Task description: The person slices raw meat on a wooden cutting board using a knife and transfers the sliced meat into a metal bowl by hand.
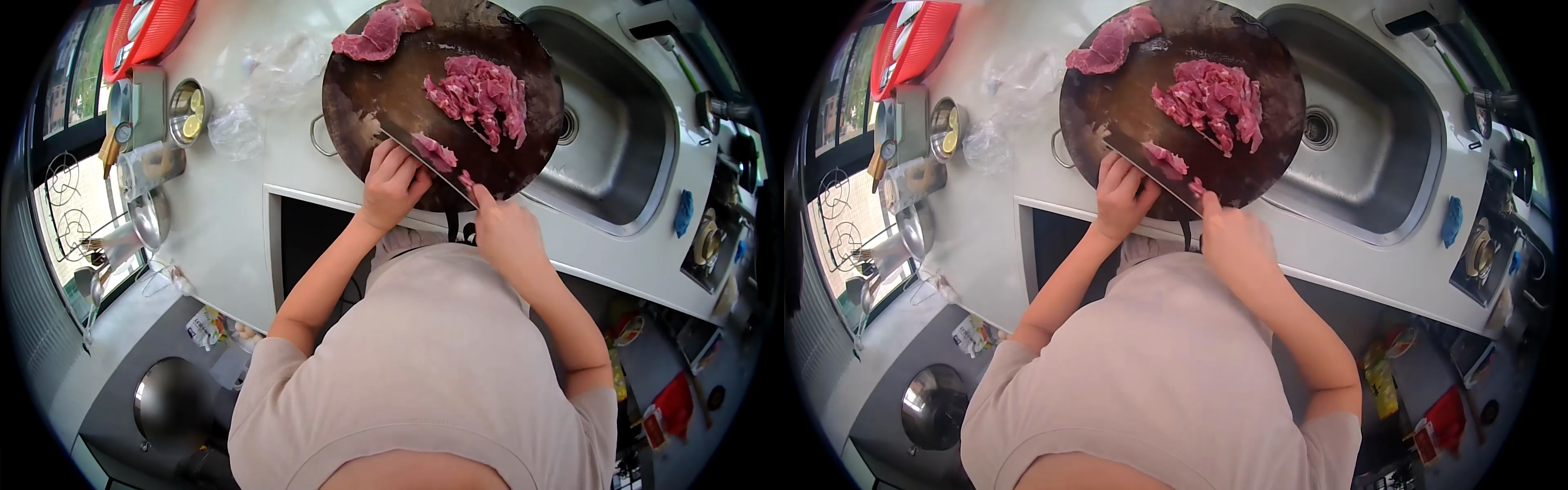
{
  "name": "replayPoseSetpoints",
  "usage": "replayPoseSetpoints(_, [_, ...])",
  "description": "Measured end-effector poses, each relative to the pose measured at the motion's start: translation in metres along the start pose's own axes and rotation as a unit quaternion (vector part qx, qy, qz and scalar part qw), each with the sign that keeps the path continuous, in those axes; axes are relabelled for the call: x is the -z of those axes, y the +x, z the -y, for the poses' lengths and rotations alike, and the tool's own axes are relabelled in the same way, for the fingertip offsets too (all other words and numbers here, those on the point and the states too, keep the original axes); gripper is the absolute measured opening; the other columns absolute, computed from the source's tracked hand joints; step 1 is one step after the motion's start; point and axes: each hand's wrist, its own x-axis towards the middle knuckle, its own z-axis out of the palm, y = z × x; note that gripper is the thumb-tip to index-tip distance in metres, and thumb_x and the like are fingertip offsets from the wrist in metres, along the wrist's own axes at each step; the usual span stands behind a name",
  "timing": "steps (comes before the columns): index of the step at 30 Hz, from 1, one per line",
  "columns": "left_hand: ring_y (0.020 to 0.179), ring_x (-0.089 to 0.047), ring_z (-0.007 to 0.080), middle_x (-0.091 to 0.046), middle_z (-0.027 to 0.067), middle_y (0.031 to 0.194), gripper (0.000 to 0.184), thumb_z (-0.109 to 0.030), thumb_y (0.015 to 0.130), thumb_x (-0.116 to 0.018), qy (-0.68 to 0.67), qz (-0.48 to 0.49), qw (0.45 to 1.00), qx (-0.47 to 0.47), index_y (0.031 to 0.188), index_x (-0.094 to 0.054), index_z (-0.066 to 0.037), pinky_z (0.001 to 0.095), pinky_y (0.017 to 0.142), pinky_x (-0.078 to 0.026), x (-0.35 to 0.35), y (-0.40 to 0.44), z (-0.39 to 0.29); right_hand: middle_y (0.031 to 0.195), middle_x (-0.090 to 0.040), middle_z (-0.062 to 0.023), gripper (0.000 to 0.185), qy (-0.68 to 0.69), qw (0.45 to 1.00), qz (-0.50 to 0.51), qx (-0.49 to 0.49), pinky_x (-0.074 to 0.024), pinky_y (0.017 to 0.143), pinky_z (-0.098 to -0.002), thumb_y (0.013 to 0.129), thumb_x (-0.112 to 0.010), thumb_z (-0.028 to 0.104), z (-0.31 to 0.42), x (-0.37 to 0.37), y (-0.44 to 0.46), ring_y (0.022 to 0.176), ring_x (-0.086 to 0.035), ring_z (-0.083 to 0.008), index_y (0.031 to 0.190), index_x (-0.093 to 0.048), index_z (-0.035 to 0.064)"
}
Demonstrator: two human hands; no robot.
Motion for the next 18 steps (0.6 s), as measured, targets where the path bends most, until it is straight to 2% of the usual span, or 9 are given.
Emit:
replayPoseSetpoints(3, [0.108, -0.058, 0.0340, -0.065, 0.0111, 0.107, 0.029, -0.002, 0.070, -0.074, -0.004, -0.011, 1.000, 0.001, 0.098, -0.070, -0.002, 0.0414, 0.093, -0.049, 0.002, 0.000, -0.003, 0.071, -0.068, -0.0225, 0.020, -0.037, 0.998, 0.028, -0.035, -0.0580, 0.058, -0.0478, 0.084, -0.054, 0.003, -0.004, 0.001, -0.018, 0.067, -0.070, -0.0403, 0.102, -0.053, -0.0049])
replayPoseSetpoints(6, [0.108, -0.058, 0.0340, -0.065, 0.0110, 0.107, 0.029, -0.002, 0.070, -0.073, -0.004, -0.019, 1.000, 0.001, 0.099, -0.070, -0.002, 0.0412, 0.093, -0.049, 0.000, -0.002, -0.002, 0.072, -0.068, -0.0213, 0.019, -0.019, 0.999, -0.027, -0.005, -0.0578, 0.058, -0.0479, 0.085, -0.054, 0.004, 0.015, -0.012, 0.016, 0.065, -0.070, -0.0404, 0.102, -0.055, -0.0041])
replayPoseSetpoints(8, [0.107, -0.058, 0.0337, -0.065, 0.0104, 0.106, 0.027, -0.001, 0.071, -0.072, -0.003, -0.018, 1.000, -0.002, 0.097, -0.070, -0.002, 0.0413, 0.093, -0.049, 0.001, -0.002, -0.002, 0.076, -0.069, -0.0227, 0.015, -0.013, 0.997, -0.067, 0.028, -0.0582, 0.059, -0.0473, 0.085, -0.055, 0.005, 0.035, -0.014, 0.051, 0.069, -0.070, -0.0409, 0.096, -0.058, -0.0045])
replayPoseSetpoints(11, [0.106, -0.058, 0.0330, -0.065, 0.0101, 0.105, 0.023, 0.000, 0.072, -0.071, -0.018, -0.025, 0.999, -0.008, 0.095, -0.069, -0.003, 0.0411, 0.091, -0.049, 0.002, -0.003, -0.002, 0.082, -0.069, -0.0254, 0.015, 0.014, 0.997, -0.060, 0.035, -0.0584, 0.065, -0.0493, 0.087, -0.055, 0.007, 0.031, -0.004, 0.059, 0.076, -0.071, -0.0417, 0.095, -0.062, -0.0035])
replayPoseSetpoints(14, [0.105, -0.059, 0.0322, -0.064, 0.0096, 0.104, 0.022, 0.001, 0.072, -0.071, -0.022, -0.039, 0.999, -0.010, 0.094, -0.069, -0.003, 0.0409, 0.090, -0.050, 0.001, -0.004, 0.000, 0.085, -0.068, -0.0272, 0.019, -0.006, 1.000, 0.001, -0.009, -0.0568, 0.071, -0.0516, 0.089, -0.054, 0.010, 0.000, 0.006, 0.026, 0.078, -0.069, -0.0433, 0.100, -0.064, -0.0019])
replayPoseSetpoints(16, [0.105, -0.059, 0.0316, -0.064, 0.0092, 0.103, 0.022, 0.002, 0.072, -0.072, -0.019, -0.053, 0.998, -0.012, 0.094, -0.069, -0.003, 0.0409, 0.089, -0.050, 0.000, -0.007, 0.001, 0.083, -0.068, -0.0258, 0.022, 0.060, 0.996, -0.029, 0.051, -0.0546, 0.073, -0.0525, 0.091, -0.055, 0.012, -0.039, 0.008, 0.008, 0.076, -0.067, -0.0448, 0.108, -0.065, 0.0009])
replayPoseSetpoints(18, [0.104, -0.059, 0.0311, -0.063, 0.0084, 0.104, 0.023, 0.001, 0.072, -0.072, -0.024, -0.062, 0.998, -0.014, 0.094, -0.069, -0.004, 0.0406, 0.090, -0.050, 0.001, -0.010, -0.001, 0.081, -0.068, -0.0250, 0.023, 0.089, 0.996, -0.028, -0.007, -0.0537, 0.072, -0.0522, 0.090, -0.055, 0.011, -0.046, 0.020, 0.006, 0.074, -0.066, -0.0452, 0.109, -0.065, 0.0008])
